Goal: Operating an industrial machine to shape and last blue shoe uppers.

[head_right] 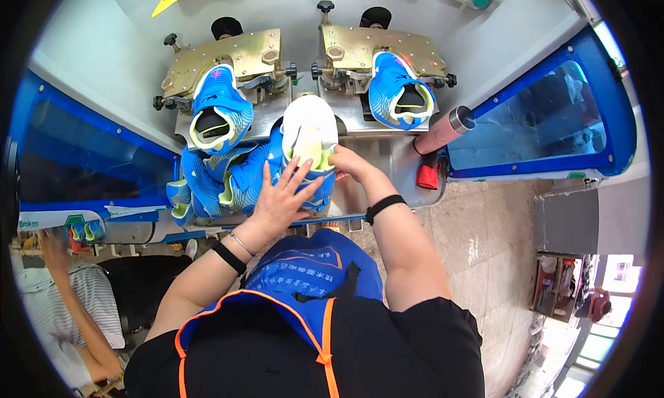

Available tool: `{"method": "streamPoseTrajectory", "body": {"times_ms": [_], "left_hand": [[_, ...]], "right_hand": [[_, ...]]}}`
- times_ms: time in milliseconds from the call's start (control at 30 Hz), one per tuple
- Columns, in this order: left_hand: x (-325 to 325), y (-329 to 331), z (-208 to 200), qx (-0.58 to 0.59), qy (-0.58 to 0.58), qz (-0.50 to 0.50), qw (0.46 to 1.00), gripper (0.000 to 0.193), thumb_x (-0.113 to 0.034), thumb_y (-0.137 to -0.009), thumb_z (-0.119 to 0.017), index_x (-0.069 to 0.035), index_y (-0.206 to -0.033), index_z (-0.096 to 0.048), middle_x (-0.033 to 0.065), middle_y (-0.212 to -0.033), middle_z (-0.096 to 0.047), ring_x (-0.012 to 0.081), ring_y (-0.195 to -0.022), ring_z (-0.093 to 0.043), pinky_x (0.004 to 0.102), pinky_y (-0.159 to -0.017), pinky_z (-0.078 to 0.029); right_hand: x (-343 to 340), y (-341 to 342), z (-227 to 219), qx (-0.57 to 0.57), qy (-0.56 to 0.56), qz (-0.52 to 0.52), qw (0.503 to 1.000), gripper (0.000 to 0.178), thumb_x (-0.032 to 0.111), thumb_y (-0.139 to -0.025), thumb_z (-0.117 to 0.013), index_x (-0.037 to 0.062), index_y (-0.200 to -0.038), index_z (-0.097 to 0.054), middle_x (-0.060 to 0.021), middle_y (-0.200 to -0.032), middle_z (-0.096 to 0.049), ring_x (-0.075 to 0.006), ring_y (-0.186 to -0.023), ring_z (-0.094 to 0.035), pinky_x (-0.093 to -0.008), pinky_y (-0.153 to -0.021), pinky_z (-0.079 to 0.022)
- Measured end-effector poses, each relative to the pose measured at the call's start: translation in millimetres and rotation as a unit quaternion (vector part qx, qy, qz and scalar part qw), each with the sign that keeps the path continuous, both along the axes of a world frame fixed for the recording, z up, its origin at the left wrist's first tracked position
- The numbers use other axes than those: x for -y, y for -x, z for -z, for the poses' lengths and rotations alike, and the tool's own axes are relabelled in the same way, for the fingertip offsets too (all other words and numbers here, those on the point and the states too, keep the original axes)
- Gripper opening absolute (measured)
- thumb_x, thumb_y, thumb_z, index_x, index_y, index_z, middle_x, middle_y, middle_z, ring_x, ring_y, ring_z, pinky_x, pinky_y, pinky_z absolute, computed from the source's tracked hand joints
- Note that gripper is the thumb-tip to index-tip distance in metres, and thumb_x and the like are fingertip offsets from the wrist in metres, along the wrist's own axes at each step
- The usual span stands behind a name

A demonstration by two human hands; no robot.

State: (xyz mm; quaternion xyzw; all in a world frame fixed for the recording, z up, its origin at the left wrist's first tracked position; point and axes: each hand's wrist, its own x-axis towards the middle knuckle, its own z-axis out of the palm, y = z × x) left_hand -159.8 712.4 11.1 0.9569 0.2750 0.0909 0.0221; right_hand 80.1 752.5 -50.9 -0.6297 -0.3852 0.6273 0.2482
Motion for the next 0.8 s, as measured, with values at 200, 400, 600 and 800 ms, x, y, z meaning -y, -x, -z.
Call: {"method": "streamPoseTrajectory", "body": {"times_ms": [200, 400, 600, 800], "left_hand": [[-3, -38, -17, -0.002, 0.013, -0.018, 1.000, 0.082, -0.046, -0.059, -0.083, -0.023, -0.132, -0.054, 0.0136, -0.134, -0.047, 0.0307, -0.136, -0.036, 0.0699, -0.105, -0.024], [6, -68, -35, -0.044, 0.067, -0.035, 0.996, 0.076, -0.053, -0.062, -0.079, -0.007, -0.118, -0.059, 0.0092, -0.092, -0.062, 0.0266, -0.090, -0.062, 0.0410, -0.085, -0.046], [-17, -95, -26, -0.042, 0.006, -0.054, 0.998, 0.056, -0.055, -0.068, -0.074, -0.008, -0.096, -0.063, 0.0105, -0.080, -0.063, 0.0273, -0.074, -0.064, 0.0397, -0.069, -0.047], [-22, -79, -39, -0.065, 0.061, -0.032, 0.996, 0.068, -0.049, -0.070, -0.077, -0.008, -0.119, -0.057, 0.0162, -0.108, -0.058, 0.0319, -0.108, -0.055, 0.0480, -0.096, -0.040]], "right_hand": [[15, -10, 39, 0.143, -0.205, 0.157, 0.956, 0.052, 0.022, -0.085, -0.064, 0.0001, -0.129, -0.047, -0.0194, -0.118, -0.062, -0.0289, -0.103, -0.064, -0.0373, -0.088, -0.050], [72, -10, -3, 0.162, -0.422, 0.039, 0.891, 0.051, 0.017, -0.092, -0.057, 0.0061, -0.140, -0.043, -0.0182, -0.145, -0.041, -0.0335, -0.134, -0.040, -0.0386, -0.109, -0.037], [16, -26, 14, 0.062, -0.247, -0.069, 0.964, 0.043, 0.029, -0.100, -0.043, 0.0100, -0.138, -0.052, -0.0182, -0.141, -0.048, -0.0322, -0.129, -0.046, -0.0358, -0.109, -0.035], [81, -17, -86, 0.335, -0.469, -0.033, 0.817, 0.029, 0.017, -0.084, -0.064, 0.0082, -0.112, -0.064, -0.0151, -0.118, -0.061, -0.0311, -0.106, -0.061, -0.0395, -0.088, -0.051]]}}
